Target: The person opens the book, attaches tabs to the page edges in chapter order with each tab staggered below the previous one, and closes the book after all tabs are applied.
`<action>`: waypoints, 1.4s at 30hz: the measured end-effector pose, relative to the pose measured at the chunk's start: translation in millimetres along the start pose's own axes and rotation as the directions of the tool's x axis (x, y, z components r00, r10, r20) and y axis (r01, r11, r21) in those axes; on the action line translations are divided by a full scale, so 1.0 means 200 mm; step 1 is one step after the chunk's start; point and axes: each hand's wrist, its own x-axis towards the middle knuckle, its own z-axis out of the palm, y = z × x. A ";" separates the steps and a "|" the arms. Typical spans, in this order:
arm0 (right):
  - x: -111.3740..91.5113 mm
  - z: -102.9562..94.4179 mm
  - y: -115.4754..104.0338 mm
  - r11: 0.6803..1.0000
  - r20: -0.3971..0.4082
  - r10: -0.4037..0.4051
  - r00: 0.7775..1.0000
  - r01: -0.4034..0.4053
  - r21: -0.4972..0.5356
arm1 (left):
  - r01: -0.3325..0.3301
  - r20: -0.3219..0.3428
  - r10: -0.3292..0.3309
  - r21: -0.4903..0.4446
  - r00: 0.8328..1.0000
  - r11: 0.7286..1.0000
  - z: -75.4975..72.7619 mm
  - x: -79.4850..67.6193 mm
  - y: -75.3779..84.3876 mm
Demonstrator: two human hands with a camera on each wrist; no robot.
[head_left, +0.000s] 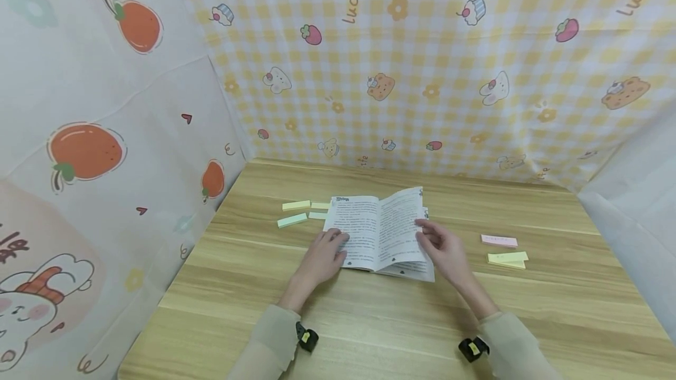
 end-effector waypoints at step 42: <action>0.15 0.25 -0.26 0.992 0.048 0.051 0.998 -0.056 0.112 | -0.069 -0.082 0.046 -0.301 0.996 0.951 -0.13 0.06 0.18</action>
